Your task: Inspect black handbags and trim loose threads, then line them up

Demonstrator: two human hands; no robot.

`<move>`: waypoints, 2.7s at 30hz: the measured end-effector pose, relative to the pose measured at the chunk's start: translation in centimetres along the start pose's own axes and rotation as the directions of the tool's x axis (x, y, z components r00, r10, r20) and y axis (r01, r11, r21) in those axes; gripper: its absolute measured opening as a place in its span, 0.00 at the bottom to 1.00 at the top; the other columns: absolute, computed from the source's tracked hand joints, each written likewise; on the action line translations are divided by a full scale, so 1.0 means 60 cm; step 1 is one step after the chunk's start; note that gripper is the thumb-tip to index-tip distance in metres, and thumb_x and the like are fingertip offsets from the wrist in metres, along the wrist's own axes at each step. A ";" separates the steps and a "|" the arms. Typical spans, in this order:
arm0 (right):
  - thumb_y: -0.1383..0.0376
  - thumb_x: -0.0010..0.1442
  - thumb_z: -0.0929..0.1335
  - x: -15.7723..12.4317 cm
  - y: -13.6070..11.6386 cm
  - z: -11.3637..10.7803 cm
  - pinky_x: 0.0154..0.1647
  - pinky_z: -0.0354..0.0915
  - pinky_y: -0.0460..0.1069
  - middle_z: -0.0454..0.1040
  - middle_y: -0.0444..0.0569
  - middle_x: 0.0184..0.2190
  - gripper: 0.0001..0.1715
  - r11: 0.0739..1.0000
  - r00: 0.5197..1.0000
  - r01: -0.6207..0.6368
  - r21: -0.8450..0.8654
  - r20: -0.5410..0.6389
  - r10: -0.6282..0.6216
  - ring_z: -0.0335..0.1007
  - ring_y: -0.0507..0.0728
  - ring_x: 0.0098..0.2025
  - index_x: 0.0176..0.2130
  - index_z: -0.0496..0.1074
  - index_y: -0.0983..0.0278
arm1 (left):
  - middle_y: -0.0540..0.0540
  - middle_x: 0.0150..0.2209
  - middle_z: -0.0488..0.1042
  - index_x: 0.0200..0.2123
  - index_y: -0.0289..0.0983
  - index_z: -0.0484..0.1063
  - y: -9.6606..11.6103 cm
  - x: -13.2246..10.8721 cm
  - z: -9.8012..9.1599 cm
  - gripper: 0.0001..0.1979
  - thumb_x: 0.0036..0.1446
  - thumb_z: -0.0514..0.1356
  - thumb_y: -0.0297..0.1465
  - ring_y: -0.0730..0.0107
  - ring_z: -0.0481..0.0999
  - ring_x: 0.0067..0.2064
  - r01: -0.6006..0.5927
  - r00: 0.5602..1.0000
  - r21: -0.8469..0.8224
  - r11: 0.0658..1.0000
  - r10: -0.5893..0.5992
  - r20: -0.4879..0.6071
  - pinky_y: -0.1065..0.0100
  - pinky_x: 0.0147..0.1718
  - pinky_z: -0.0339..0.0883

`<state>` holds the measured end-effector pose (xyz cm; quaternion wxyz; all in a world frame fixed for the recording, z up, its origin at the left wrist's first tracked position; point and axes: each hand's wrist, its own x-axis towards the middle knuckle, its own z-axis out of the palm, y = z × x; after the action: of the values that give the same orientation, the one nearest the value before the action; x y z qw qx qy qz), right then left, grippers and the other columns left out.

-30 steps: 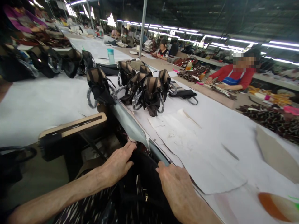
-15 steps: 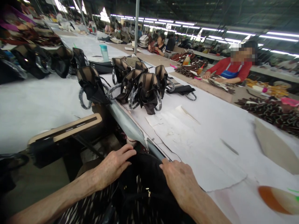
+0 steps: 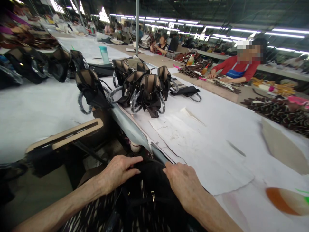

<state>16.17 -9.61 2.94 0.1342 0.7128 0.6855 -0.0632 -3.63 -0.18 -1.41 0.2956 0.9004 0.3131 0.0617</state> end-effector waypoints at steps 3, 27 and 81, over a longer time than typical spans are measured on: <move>0.65 0.62 0.59 -0.001 -0.002 0.000 0.21 0.49 0.48 0.74 0.47 0.20 0.15 0.999 0.999 0.032 0.005 -0.022 -0.032 0.72 0.59 0.24 0.28 0.69 0.61 | 0.52 0.24 0.73 0.30 0.41 0.73 0.005 0.007 -0.005 0.08 0.55 0.56 0.35 0.70 0.72 0.29 0.029 0.999 0.046 0.999 -0.030 0.021 0.73 0.29 0.59; 0.66 0.62 0.58 -0.015 -0.010 0.005 0.21 0.51 0.49 0.75 0.47 0.20 0.15 0.999 0.999 0.042 -0.023 -0.006 -0.042 0.73 0.60 0.23 0.29 0.69 0.61 | 0.45 0.33 0.72 0.27 0.36 0.73 0.032 0.040 0.012 0.10 0.54 0.52 0.27 0.63 0.72 0.35 0.344 0.938 0.063 0.937 -0.340 -0.065 0.65 0.31 0.61; 0.63 0.58 0.65 -0.011 0.013 0.019 0.24 0.57 0.48 0.76 0.47 0.24 0.08 0.995 0.995 -0.100 0.019 -0.011 0.100 0.73 0.61 0.28 0.39 0.67 0.63 | 0.50 0.32 0.74 0.32 0.38 0.74 -0.007 0.093 -0.004 0.08 0.52 0.55 0.26 0.69 0.72 0.37 -0.121 0.993 -0.241 0.963 0.120 -0.017 0.74 0.38 0.61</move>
<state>17.01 -10.55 2.10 0.1268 0.7478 0.6490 -0.0583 0.53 3.58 -1.86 0.3983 0.8751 0.2482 0.1184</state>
